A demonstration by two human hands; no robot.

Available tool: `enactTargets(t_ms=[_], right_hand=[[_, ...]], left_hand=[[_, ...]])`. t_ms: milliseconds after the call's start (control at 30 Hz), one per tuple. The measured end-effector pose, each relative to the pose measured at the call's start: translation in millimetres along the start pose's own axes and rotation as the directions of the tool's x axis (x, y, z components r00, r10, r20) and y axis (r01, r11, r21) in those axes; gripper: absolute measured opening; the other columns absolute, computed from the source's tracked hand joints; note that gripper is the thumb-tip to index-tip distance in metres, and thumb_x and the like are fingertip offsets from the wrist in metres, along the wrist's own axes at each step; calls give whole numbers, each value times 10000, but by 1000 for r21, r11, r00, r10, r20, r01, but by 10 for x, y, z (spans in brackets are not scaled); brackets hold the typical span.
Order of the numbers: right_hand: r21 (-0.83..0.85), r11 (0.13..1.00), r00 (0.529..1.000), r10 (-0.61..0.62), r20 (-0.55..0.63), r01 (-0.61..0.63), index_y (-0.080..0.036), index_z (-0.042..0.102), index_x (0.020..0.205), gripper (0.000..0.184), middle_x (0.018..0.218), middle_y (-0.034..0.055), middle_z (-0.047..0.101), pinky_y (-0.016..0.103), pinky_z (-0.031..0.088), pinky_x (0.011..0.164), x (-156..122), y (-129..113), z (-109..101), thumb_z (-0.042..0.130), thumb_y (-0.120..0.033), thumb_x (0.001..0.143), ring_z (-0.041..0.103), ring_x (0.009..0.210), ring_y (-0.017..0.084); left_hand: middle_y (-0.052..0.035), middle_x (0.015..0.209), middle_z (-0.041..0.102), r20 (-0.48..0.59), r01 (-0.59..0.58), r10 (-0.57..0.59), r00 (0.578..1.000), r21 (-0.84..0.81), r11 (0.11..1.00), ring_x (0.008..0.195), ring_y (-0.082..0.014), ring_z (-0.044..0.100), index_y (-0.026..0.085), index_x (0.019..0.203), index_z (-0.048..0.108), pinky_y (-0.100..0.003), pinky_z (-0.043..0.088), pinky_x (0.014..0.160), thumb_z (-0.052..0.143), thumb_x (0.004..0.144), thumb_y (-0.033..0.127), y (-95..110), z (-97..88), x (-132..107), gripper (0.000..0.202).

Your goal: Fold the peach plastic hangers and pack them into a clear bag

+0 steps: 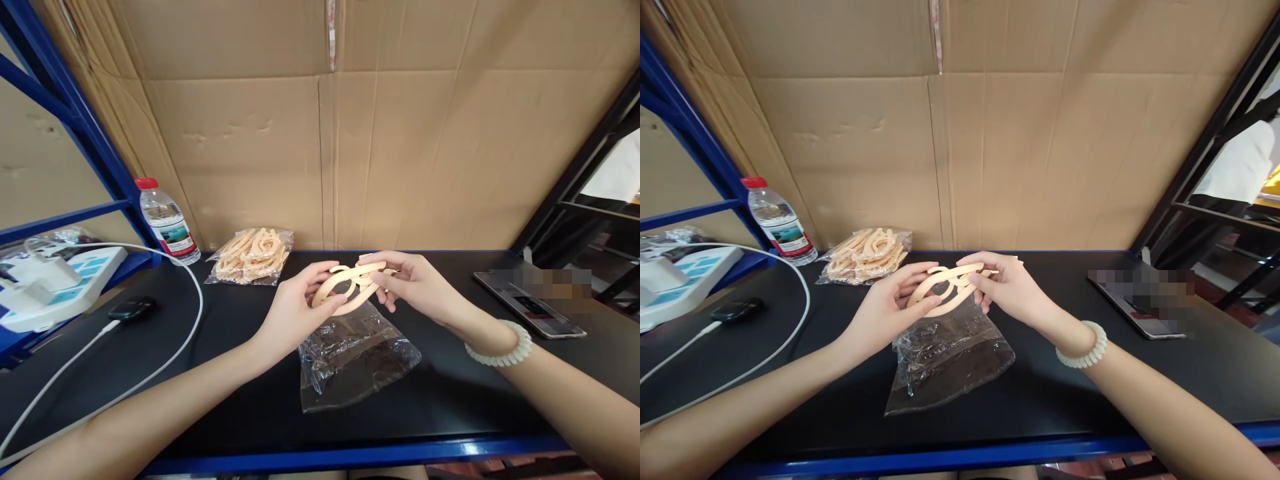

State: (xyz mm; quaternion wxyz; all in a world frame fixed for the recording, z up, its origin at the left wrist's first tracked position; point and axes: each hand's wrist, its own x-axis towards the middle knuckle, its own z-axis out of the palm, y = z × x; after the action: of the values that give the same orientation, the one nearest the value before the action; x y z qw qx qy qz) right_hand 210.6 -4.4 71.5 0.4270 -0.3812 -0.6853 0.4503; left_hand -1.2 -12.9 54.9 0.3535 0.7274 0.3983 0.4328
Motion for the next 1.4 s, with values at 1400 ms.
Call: enactTargets(t_ms=[1400], right_hand=[[77, 956, 953, 270, 134, -282, -102, 701, 1070, 365, 715, 35, 676, 243, 578, 570, -225, 201, -27, 712, -328, 784, 648, 616, 117]], left_hand=[[-7, 756, 684, 360, 391, -293, 886, -238, 889, 454, -73, 563, 155, 1265, 511, -192, 441, 434, 722, 709, 143, -11, -43, -74, 594]])
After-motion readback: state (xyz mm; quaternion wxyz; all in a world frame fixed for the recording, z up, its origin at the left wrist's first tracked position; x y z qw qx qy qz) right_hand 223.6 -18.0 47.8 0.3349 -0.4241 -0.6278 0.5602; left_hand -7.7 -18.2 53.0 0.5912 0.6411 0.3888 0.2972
